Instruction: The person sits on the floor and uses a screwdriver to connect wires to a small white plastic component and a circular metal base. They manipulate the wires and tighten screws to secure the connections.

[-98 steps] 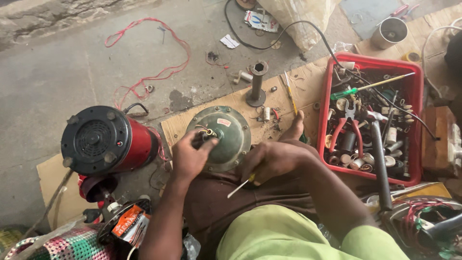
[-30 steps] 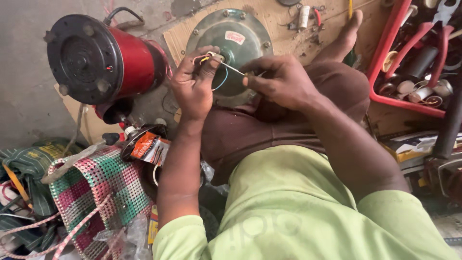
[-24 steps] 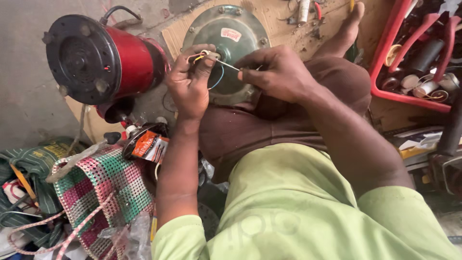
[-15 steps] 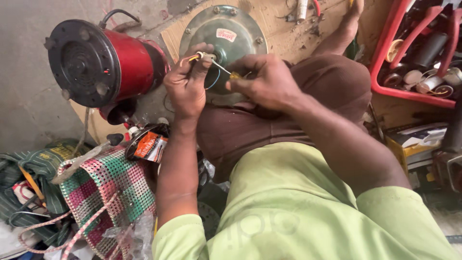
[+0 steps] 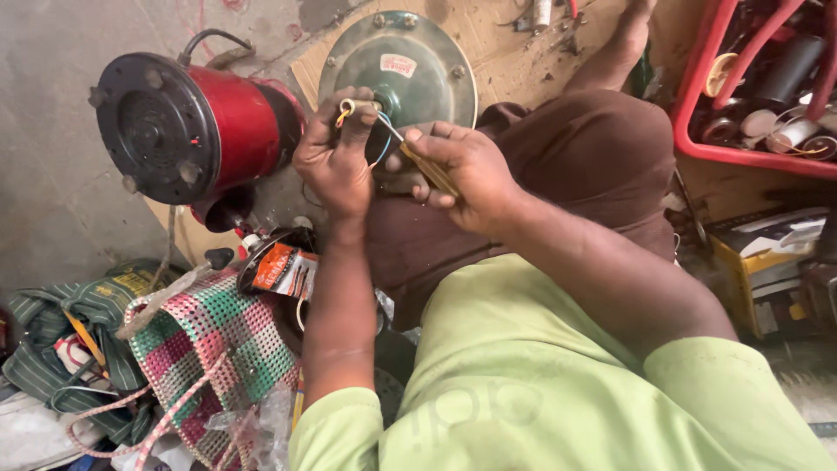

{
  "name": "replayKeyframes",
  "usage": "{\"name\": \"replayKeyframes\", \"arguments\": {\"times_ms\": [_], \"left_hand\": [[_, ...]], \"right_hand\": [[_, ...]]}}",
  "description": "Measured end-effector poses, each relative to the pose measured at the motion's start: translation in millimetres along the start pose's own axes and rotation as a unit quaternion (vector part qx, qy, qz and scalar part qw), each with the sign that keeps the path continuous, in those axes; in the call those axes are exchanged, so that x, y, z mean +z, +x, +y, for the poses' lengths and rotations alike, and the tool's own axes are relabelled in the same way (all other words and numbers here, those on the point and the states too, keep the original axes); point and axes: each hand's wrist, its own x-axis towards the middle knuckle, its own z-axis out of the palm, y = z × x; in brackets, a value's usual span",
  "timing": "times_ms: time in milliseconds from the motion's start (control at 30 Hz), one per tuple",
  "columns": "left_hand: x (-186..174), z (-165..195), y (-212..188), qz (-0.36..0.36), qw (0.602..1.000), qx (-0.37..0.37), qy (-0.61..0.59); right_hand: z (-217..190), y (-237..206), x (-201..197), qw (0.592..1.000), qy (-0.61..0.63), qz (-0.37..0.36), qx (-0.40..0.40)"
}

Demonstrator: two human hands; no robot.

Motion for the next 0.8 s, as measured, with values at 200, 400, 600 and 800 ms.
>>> {"name": "replayKeyframes", "arguments": {"times_ms": [200, 400, 600, 800], "left_hand": [[-18.9, 22.2, 2.3, -0.124, 0.949, 0.095, 0.274], [-3.9, 18.4, 2.8, -0.072, 0.965, 0.077, 0.241], [-1.0, 11.6, 1.4, -0.067, 0.992, 0.049, 0.099], [-9.7, 12.6, 10.5, -0.126, 0.991, -0.003, 0.039]], "right_hand": [[2.0, 8.5, -13.1, 0.8, -0.516, -0.011, -0.308], [17.4, 22.3, -12.5, 0.79, -0.525, 0.041, -0.315], [21.3, 29.2, -19.8, 0.998, -0.056, -0.001, -0.005], [13.1, 22.7, -13.3, 0.896, -0.427, 0.039, -0.118]]}}
